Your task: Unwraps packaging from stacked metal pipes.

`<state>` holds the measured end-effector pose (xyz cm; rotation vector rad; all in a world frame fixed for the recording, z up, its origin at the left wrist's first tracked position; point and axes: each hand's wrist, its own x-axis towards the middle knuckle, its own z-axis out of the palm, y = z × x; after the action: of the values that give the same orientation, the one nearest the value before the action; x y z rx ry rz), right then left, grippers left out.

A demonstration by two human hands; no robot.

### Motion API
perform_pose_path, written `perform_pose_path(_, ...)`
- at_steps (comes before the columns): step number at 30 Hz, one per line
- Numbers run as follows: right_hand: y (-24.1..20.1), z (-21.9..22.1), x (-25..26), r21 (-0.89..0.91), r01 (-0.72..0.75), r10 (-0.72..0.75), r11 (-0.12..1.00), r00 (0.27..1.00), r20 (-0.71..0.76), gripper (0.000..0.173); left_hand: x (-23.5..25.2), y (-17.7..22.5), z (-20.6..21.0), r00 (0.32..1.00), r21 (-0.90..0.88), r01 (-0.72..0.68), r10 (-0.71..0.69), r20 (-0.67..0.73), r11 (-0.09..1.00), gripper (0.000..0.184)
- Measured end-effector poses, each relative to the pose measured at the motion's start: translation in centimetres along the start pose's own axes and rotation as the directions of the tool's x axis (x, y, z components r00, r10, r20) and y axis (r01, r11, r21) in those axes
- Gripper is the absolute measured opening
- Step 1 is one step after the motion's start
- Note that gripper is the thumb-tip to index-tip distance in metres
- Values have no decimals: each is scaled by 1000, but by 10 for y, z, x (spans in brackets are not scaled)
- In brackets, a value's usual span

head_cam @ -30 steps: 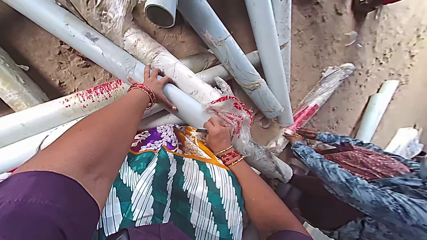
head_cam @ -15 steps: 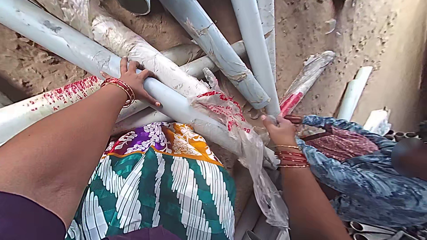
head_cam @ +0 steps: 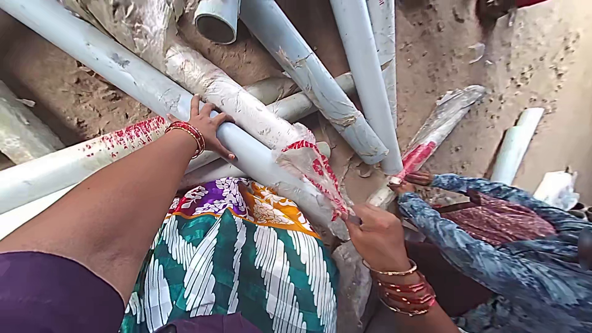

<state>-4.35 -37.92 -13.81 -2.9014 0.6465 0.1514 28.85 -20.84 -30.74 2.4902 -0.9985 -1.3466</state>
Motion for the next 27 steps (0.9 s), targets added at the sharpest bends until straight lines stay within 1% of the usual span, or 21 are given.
perform_pose_path(2,9,-11,4,14,-34,34,999,999,-28,25,-8,-8,4,1000,-1,-3,3,-12,1000,106)
perform_pose_path(4,38,-12,20,-38,-201,202,979,979,28,21,-15,-14,11,999,-23,6,-7,-50,1000,108)
perform_pose_path(5,52,-9,32,-95,-342,351,935,931,104,20,-17,-15,13,998,-36,1,-3,-70,999,107)
perform_pose_path(6,65,-6,47,-174,-474,502,863,846,182,23,-18,-14,15,997,-43,2,-5,-80,999,107)
perform_pose_path(7,72,-4,61,-257,-554,608,792,754,250,30,-17,-10,17,997,-44,6,-9,-81,999,106)
perform_pose_path(8,71,-5,72,-290,-569,637,770,719,279,37,-15,-7,17,997,-33,14,-16,-76,999,105)
perform_pose_path(9,61,-8,81,-265,-523,583,810,765,274,42,-11,-6,13,997,-24,25,-27,-76,999,104)
perform_pose_path(10,45,-12,87,-206,-416,459,886,852,251,47,-9,-6,12,997,-27,32,-34,-74,999,104)
perform_pose_path(11,26,-12,89,-125,-259,281,958,935,218,48,-8,-6,13,997,-33,36,-38,-64,999,104)
perform_pose_path(12,8,-7,94,-45,-83,90,996,981,173,49,-5,-7,10,998,-29,35,-36,-51,999,106)
perform_pose_path(13,-8,3,100,-5,91,-89,996,987,135,49,-2,-5,6,999,-21,31,-32,-38,999,106)
perform_pose_path(14,-22,18,108,12,238,-237,971,963,130,52,-1,-3,5,999,-17,24,-25,-30,1000,105)
perform_pose_path(15,-34,35,119,5,341,-337,940,927,165,54,0,-3,4,999,-28,28,-29,-35,999,104)
perform_pose_path(16,-45,51,129,-18,392,-375,920,892,253,55,-1,-3,4,999,-35,34,-35,-42,999,103)
perform_pose_path(17,-55,63,138,-67,393,-336,917,851,403,52,-1,-3,5,998,-39,38,-40,-45,999,102)
perform_pose_path(18,-63,70,148,-123,378,-251,918,790,560,44,-1,-4,6,998,-39,46,-48,-43,998,102)
perform_pose_path(19,-65,78,157,-138,379,-218,915,752,622,33,0,-5,5,998,-40,51,-52,-43,998,102)
perform_pose_path(20,-59,83,160,-99,398,-265,912,756,599,22,-1,-6,6,998,-45,47,-49,-42,998,102)
perform_pose_path(22,-43,88,158,-3,471,-416,882,781,465,11,0,-8,5,999,-54,28,-30,-40,998,102)
perform_pose_path(24,-34,87,148,45,501,-485,864,805,341,9,-2,-8,3,999,-45,18,-20,-34,999,103)
perform_pose_path(27,-22,88,129,65,524,-528,849,844,99,14,-8,-14,5,999,-45,16,-18,-49,999,105)
